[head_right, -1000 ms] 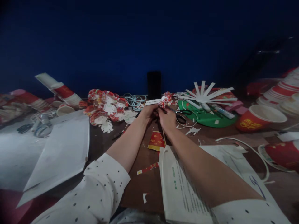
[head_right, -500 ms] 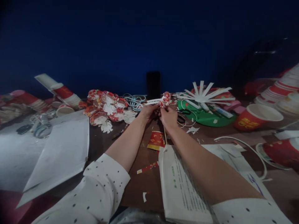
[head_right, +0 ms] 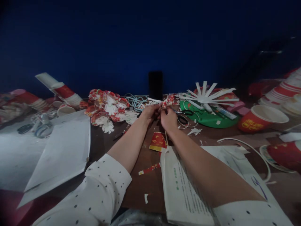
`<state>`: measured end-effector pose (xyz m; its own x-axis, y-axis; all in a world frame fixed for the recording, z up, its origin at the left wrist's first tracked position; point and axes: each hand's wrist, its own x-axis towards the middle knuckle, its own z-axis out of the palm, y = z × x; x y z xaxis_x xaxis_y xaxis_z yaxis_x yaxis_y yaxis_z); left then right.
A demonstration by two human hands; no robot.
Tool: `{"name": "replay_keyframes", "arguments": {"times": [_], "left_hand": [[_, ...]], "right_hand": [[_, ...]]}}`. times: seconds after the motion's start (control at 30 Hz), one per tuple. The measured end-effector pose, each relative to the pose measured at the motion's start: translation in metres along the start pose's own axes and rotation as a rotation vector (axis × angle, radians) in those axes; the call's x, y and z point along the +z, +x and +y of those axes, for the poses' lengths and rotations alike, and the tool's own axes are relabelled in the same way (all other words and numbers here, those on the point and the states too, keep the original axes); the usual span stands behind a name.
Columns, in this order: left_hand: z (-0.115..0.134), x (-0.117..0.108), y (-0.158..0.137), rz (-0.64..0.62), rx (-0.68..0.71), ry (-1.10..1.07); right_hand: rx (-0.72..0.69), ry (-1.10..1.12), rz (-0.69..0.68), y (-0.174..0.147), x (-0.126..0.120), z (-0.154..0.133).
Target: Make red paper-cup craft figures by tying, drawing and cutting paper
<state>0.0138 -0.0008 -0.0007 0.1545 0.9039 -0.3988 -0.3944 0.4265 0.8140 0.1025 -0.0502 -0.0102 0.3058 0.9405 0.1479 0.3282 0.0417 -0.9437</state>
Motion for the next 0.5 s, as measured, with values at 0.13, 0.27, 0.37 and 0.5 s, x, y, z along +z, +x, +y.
{"name": "replay_keyframes", "arguments": {"times": [0.13, 0.27, 0.37, 0.5], "left_hand": [[0.001, -0.001, -0.002, -0.122, 0.046, 0.037], [0.001, -0.001, -0.004, -0.178, 0.064, 0.025], [0.001, -0.002, -0.005, -0.19, 0.069, 0.028], [0.001, -0.003, -0.003, -0.237, 0.071, 0.02]], "right_hand": [[0.092, 0.183, -0.01, 0.0, 0.003, -0.003], [0.157, 0.348, 0.006, -0.003, 0.006, -0.009], [0.144, 0.41, 0.011, -0.004, 0.006, -0.01], [0.136, 0.438, 0.012, -0.005, 0.006, -0.01]]}}
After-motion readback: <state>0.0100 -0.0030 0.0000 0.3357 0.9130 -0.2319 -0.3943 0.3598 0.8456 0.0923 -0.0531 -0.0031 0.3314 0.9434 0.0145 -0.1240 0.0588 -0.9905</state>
